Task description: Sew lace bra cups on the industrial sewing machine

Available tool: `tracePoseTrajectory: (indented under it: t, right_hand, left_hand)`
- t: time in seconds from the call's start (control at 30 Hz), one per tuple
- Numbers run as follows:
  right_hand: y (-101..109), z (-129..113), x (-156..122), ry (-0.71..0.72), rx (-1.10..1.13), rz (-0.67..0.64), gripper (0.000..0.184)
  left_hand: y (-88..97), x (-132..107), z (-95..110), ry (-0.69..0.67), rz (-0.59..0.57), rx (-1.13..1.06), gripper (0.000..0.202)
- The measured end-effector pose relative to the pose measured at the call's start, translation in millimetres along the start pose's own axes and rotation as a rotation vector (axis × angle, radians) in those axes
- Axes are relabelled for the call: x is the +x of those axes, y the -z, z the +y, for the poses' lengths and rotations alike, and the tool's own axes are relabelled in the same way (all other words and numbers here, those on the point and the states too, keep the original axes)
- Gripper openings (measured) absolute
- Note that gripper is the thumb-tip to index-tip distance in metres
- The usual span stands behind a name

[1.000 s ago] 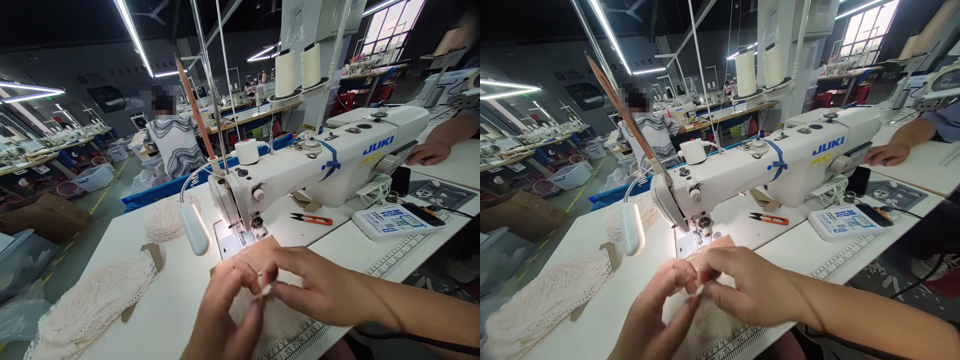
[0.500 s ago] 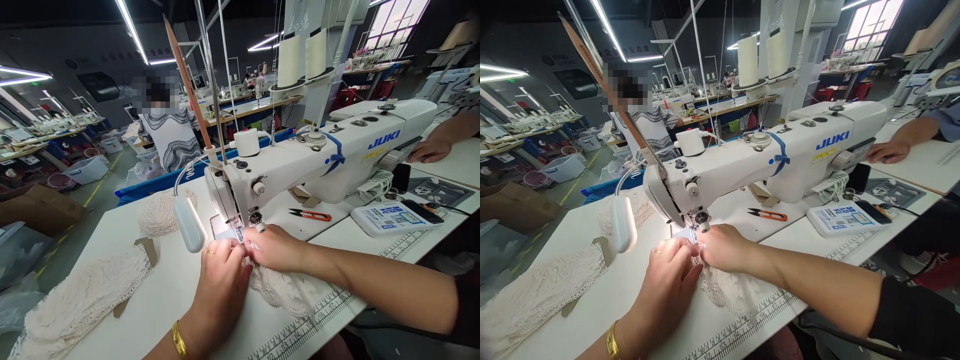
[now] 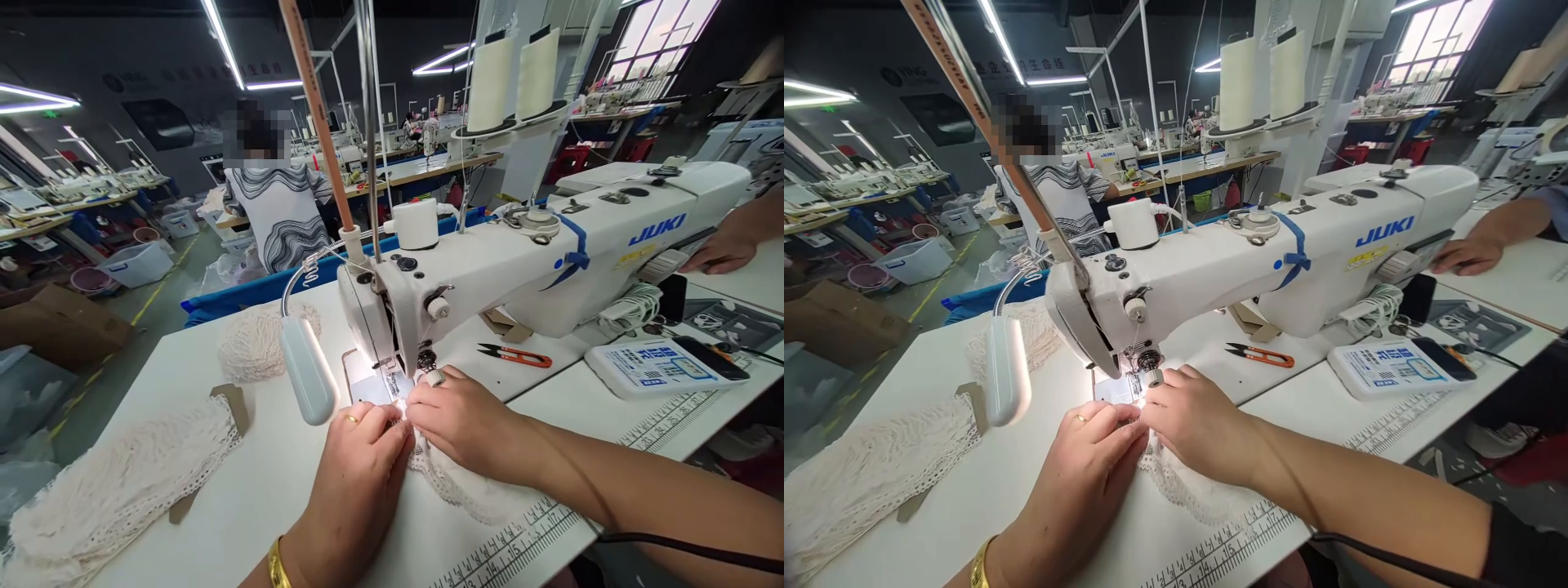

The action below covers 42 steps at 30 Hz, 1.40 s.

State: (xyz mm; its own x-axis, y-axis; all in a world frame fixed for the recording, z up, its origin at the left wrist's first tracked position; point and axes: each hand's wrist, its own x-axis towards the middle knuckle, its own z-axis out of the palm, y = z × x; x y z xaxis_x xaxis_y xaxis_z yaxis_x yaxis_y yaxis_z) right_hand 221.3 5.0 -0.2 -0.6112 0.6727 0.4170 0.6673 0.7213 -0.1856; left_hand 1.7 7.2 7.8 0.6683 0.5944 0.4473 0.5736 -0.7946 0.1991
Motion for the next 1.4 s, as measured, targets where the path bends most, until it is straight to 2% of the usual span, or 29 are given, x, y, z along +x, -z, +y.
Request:
tracePoseTrajectory:
  t: [0.1,0.23,0.5,0.8,1.4]
  right_hand:
    - [-2.5,4.7,2.3,-0.017,0.015,-0.084,0.021]
    - [-1.8,9.2,5.1,-0.038,0.025,-0.102,0.020]
    - [-3.1,12.0,8.0,-0.123,0.029,-0.090,0.018]
    - [-7.0,14.9,9.7,-0.116,0.031,-0.012,0.020]
    - [-3.8,10.6,12.7,-0.150,0.081,-0.025,0.023]
  left_hand:
    - [1.0,-0.1,0.0,-0.004,0.010,0.024,0.023]
    - [0.4,-0.4,-0.5,0.007,0.013,0.057,0.024]
    - [-1.5,3.6,-3.5,0.037,0.023,0.081,0.024]
    - [-3.9,5.9,-3.7,0.068,0.023,0.079,0.023]
    - [-5.7,5.0,-3.5,0.097,0.006,0.095,0.025]
